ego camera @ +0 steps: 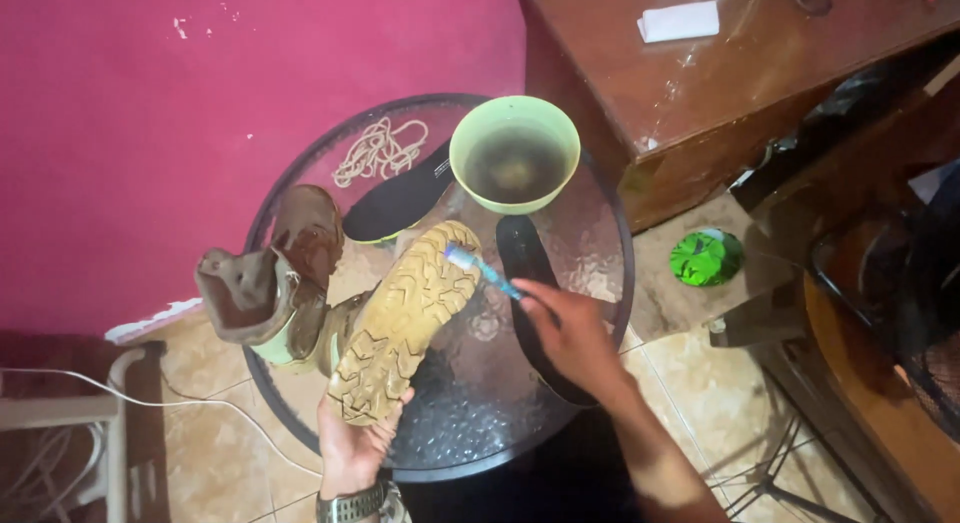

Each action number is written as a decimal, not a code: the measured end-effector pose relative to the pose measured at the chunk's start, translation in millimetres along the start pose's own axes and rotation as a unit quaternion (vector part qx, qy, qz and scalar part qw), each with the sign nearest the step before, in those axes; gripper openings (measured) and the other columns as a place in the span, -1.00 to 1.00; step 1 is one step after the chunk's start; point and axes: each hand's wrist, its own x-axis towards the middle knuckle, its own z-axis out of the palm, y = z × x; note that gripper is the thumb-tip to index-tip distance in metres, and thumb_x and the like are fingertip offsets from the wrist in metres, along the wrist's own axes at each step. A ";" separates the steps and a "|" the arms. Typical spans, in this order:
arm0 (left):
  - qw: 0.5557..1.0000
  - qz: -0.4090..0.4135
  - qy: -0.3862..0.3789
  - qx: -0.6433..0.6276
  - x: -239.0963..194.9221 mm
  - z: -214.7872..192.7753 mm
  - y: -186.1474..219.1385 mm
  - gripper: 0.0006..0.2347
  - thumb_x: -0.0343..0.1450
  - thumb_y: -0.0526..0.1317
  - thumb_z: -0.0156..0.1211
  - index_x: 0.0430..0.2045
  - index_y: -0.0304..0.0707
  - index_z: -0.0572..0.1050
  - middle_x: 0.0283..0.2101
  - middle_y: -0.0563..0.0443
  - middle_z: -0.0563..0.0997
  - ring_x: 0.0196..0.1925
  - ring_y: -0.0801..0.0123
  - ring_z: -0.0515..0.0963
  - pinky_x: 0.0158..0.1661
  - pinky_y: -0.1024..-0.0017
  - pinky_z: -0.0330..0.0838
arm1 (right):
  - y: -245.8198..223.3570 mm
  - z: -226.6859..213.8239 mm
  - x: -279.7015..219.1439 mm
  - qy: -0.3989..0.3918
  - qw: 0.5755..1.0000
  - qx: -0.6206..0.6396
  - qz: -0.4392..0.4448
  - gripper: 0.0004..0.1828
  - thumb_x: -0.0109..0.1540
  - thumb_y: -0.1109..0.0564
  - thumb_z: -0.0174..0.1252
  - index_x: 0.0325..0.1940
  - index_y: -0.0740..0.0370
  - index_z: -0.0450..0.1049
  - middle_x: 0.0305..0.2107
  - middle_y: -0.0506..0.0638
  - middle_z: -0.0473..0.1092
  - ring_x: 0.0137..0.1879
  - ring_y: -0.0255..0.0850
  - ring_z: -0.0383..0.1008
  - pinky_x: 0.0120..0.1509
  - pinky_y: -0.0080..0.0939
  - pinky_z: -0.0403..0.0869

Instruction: The person scrubs the sole and upper of a brown hiking boot with a toothbrush, repeatedly dipping the brush into a bowl of water on a glass table. The person rotates the boot to clean different areas of the sole and sides.

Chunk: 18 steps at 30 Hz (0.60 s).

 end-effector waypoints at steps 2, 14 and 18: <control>1.000 -0.005 -0.004 -0.006 5.7 -9.8 -4.3 -0.54 0.53 0.00 -0.10 0.21 -0.33 0.43 0.07 -0.35 0.64 -0.17 -0.12 0.68 -0.28 0.13 0.66 | -3.9 14.3 -2.9 0.024 1.000 -0.016 0.007 -0.61 0.39 0.03 -0.02 0.24 0.17 0.49 -0.05 0.02 0.60 -0.05 -0.14 0.58 0.02 -0.17 0.46; 1.000 0.015 0.003 -0.005 15.3 -19.9 -7.6 -0.56 0.53 -0.02 -0.11 0.19 -0.30 0.45 0.09 -0.28 0.64 -0.09 -0.09 0.67 -0.21 0.10 0.63 | -44.9 31.7 -20.4 -0.104 0.990 -0.079 0.058 -0.54 0.37 0.13 -0.09 0.37 0.17 0.34 -0.73 -0.02 0.34 -0.65 -0.12 0.40 -0.47 -0.01 0.39; 0.999 0.020 -0.027 -0.019 30.7 -33.3 -12.9 -0.59 0.53 -0.07 -0.16 0.14 -0.33 0.49 0.04 -0.28 0.66 -0.16 -0.14 0.68 -0.29 0.09 0.65 | -29.9 42.7 -21.8 -0.098 0.992 -0.078 0.002 -0.48 0.35 0.21 -0.14 0.42 0.34 0.26 -0.69 -0.04 0.40 -0.64 -0.18 0.43 -0.49 -0.07 0.42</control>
